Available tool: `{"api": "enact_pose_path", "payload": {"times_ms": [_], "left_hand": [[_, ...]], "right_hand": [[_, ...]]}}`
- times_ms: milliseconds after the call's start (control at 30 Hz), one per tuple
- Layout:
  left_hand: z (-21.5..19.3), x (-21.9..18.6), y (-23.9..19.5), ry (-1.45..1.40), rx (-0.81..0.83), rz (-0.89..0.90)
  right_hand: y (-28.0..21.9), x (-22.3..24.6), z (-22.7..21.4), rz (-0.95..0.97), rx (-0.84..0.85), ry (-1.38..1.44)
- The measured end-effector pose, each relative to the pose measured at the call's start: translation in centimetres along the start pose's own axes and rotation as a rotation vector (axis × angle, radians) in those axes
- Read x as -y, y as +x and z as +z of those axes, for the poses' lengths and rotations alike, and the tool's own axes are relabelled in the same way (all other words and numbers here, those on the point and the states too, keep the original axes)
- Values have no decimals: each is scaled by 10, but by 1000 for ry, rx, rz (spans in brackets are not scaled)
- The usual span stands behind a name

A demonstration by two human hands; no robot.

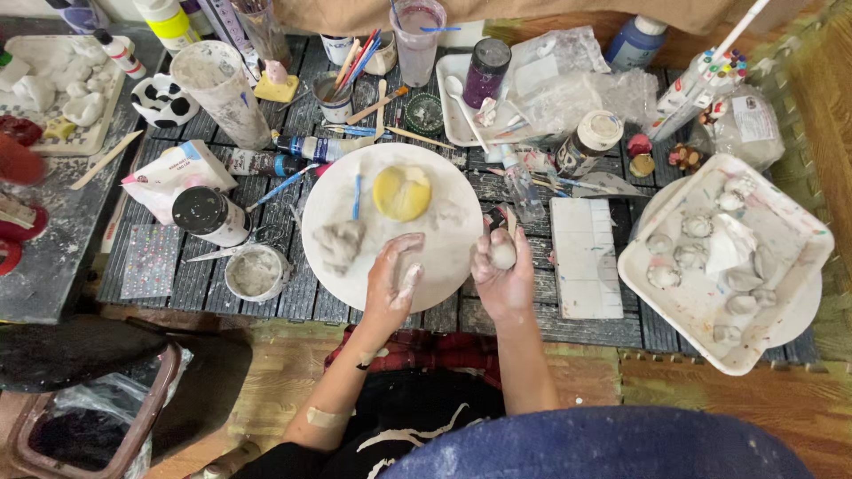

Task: The person shapes a lump of clay into a small ball using their hands and a yellow sponge on a white rotating plate. They repeatedly roll and smooth the clay, occasionally placing it on the plate or in a nearby tray.

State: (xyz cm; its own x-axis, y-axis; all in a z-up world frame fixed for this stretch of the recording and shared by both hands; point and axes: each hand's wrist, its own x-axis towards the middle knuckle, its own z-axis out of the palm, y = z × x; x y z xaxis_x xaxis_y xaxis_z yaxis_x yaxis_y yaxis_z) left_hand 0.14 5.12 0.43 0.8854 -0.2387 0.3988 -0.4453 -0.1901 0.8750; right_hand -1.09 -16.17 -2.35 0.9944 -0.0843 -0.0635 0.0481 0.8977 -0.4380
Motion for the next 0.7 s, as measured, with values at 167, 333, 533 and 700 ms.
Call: {"api": "enact_pose_path", "payload": {"times_ms": [167, 333, 533, 700], "left_hand": [[6, 6, 7, 221, 73, 178], [7, 10, 2, -102, 82, 40], [40, 8, 3, -1198, 107, -665], [54, 21, 13, -1365, 196, -853]], "right_hand": [[-2, -13, -16, 33, 310, 107], [-9, -21, 8, -138, 93, -378], [-26, -51, 67, -786, 256, -1401], [-22, -18, 90, -895, 80, -1554]]}}
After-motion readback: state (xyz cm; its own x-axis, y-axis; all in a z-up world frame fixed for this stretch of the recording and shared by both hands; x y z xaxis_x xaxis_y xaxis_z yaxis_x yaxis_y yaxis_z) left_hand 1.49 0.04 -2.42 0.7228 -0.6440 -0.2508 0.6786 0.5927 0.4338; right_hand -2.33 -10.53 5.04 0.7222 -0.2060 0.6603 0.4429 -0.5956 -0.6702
